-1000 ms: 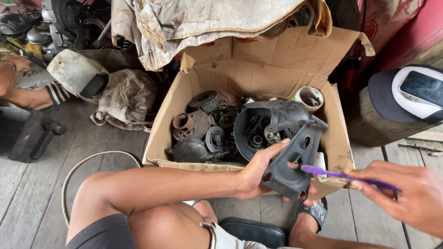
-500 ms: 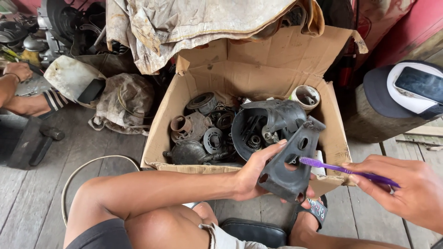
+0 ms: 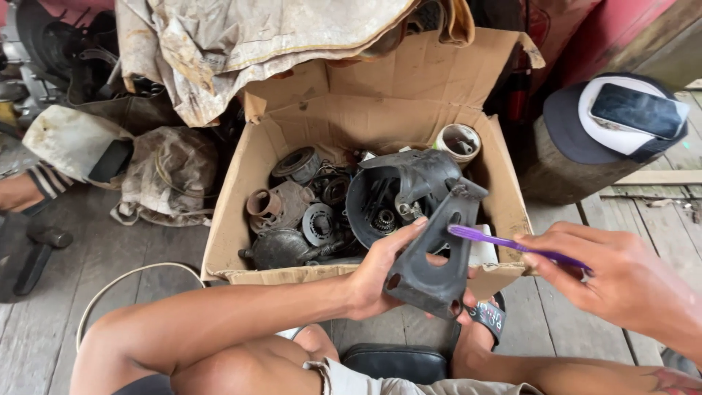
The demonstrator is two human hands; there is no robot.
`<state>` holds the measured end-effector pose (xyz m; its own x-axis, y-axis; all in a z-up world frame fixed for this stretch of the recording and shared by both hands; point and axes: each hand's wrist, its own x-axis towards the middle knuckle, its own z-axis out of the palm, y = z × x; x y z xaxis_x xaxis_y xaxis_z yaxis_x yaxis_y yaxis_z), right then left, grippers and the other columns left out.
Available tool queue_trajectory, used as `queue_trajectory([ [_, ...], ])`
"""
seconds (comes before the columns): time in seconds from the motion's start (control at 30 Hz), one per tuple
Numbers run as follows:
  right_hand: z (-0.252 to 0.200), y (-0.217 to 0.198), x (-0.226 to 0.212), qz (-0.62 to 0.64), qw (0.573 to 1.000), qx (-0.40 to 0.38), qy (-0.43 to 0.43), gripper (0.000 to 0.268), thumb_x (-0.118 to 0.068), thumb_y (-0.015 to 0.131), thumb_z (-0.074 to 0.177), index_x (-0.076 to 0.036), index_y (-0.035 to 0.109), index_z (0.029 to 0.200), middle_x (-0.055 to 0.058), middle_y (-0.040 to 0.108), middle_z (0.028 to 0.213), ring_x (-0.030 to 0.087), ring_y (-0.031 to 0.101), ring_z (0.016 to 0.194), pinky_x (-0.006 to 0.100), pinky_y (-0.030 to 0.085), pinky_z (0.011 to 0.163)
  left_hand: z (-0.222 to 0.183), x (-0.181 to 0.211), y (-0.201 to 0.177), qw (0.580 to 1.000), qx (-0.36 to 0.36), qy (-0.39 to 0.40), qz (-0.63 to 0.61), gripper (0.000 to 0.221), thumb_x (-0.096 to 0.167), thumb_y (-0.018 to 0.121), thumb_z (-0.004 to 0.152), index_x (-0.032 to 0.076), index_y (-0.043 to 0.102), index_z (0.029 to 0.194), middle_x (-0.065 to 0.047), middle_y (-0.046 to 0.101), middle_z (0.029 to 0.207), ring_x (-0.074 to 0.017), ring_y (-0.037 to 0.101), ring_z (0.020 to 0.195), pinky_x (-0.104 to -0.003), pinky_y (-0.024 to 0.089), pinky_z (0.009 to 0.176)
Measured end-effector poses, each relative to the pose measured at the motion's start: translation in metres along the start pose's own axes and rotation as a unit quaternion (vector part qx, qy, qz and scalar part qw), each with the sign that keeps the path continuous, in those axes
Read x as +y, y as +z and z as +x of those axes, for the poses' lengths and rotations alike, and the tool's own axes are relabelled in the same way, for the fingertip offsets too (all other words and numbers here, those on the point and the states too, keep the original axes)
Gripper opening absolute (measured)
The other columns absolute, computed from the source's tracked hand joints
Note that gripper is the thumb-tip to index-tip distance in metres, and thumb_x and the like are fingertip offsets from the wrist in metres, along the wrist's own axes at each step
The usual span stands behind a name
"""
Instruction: Cleaning a metal automotive component using a toothbrush to remove dirt.
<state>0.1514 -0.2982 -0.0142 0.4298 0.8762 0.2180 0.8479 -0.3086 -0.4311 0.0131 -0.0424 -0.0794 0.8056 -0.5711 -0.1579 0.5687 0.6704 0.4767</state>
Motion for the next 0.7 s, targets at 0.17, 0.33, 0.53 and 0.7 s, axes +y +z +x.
queue_trajectory([
  [0.17,0.004,-0.002,0.002,-0.035,0.999,0.026,0.015,0.026,-0.020,0.072,0.087,-0.012,0.077,0.111,-0.001,0.075,0.086,0.010,0.063,0.056,0.026,0.053,0.053,-0.004,0.002,0.008,0.999,0.033,-0.008,0.012,0.090,0.071,0.022,0.107,-0.006,0.059,0.133,-0.024,0.071,0.116,-0.0344,0.072,0.096,-0.031,0.048,0.065],
  [0.33,0.005,0.003,0.001,0.045,0.999,-0.014,0.002,0.023,-0.022,0.070,0.089,-0.013,0.075,0.109,-0.003,0.072,0.082,0.013,0.050,0.045,0.026,0.046,0.046,-0.006,0.011,0.020,0.996,0.082,-0.008,0.025,0.087,0.070,0.024,0.102,-0.005,0.059,0.132,-0.023,0.072,0.109,-0.0377,0.071,0.093,-0.035,0.046,0.076],
  [0.53,0.010,0.008,-0.003,0.066,0.996,-0.021,0.053,0.020,-0.022,0.061,0.096,-0.010,0.076,0.102,-0.002,0.072,0.071,0.016,0.057,0.054,0.031,0.044,0.052,-0.012,0.019,0.032,0.991,0.127,0.013,0.025,0.085,0.064,0.024,0.101,-0.008,0.059,0.126,-0.027,0.071,0.109,-0.0389,0.070,0.093,-0.048,0.050,0.095],
  [0.7,0.019,0.005,-0.009,0.019,0.995,-0.006,0.098,0.020,-0.026,0.057,0.100,-0.011,0.070,0.098,0.002,0.069,0.072,0.021,0.058,0.055,0.035,0.045,0.055,-0.026,0.029,0.059,0.970,0.241,0.009,0.012,0.086,0.061,0.025,0.098,-0.011,0.064,0.123,-0.031,0.073,0.106,-0.0426,0.071,0.091,-0.049,0.052,0.096],
])
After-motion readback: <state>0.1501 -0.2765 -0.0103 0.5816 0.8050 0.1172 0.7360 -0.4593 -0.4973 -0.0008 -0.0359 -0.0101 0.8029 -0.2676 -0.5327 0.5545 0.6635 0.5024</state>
